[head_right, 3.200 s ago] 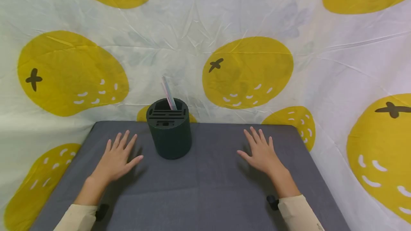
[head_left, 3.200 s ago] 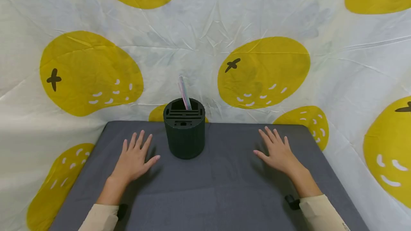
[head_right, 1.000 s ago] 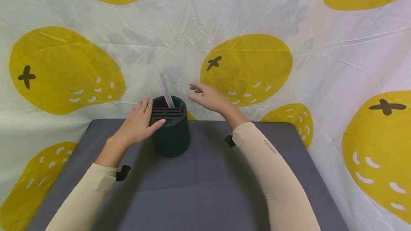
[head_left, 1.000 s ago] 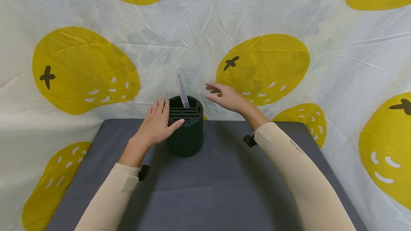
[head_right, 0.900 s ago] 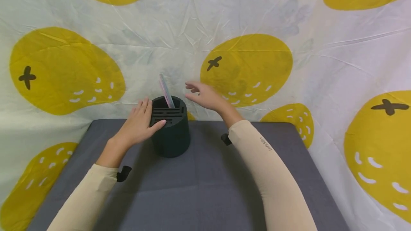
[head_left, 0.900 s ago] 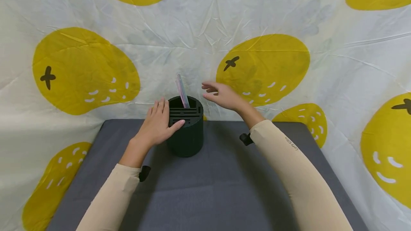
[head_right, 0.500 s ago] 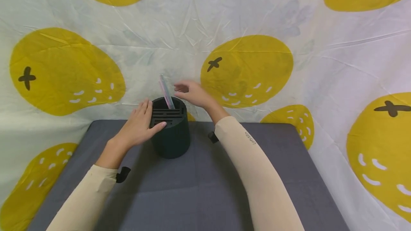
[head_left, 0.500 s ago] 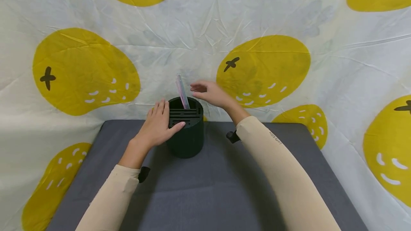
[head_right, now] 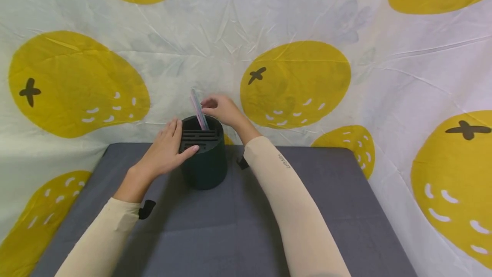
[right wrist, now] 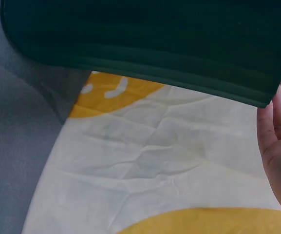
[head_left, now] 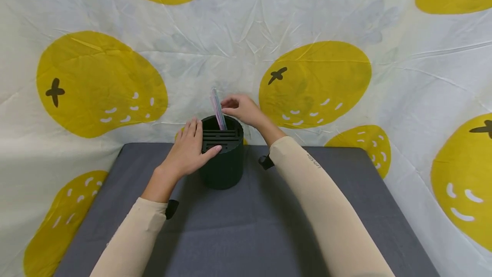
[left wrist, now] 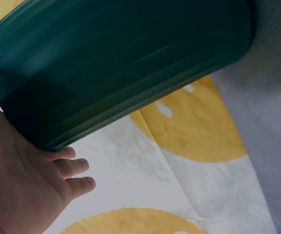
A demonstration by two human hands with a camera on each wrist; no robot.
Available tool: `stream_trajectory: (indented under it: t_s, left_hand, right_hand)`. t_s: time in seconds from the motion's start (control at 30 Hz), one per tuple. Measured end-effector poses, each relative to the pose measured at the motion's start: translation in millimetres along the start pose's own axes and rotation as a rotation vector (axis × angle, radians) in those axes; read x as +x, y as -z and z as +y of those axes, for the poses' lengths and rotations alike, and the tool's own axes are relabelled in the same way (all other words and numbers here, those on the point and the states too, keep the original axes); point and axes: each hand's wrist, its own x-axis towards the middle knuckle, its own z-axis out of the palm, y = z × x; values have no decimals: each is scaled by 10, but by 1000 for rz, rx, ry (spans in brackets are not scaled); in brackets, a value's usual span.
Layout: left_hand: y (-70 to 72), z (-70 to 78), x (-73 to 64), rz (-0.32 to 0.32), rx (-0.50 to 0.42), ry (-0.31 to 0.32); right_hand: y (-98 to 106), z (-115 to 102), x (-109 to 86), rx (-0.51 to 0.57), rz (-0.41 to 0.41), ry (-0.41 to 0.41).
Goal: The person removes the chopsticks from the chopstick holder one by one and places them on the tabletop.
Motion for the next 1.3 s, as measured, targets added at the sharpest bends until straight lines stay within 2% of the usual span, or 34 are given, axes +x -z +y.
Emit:
stream_trajectory:
  t_s: [0.27,0.53,0.73,0.87,1.0,1.3]
  left_hand:
    - [3,11,-19,-4,1,3]
    - [11,26,-25,-9,-6,4]
    - [-1,23,-17,2,-8,2]
    - [4,16,-17,-3,-12,9]
    - [26,22,-13,-5,-18,11]
    - [31,20,8,-9,-6,11]
  right_hand:
    - [-56,-33,10,-4,10,-21]
    - [-129,-11,47,-40,77,-1]
    - [-128,-34,32,-27,83,7]
    - [-99,-60,8,31,70,-11]
    - [-43,-104,-21,126,98,-20]
    - [160,-235,-57,247,184,84]
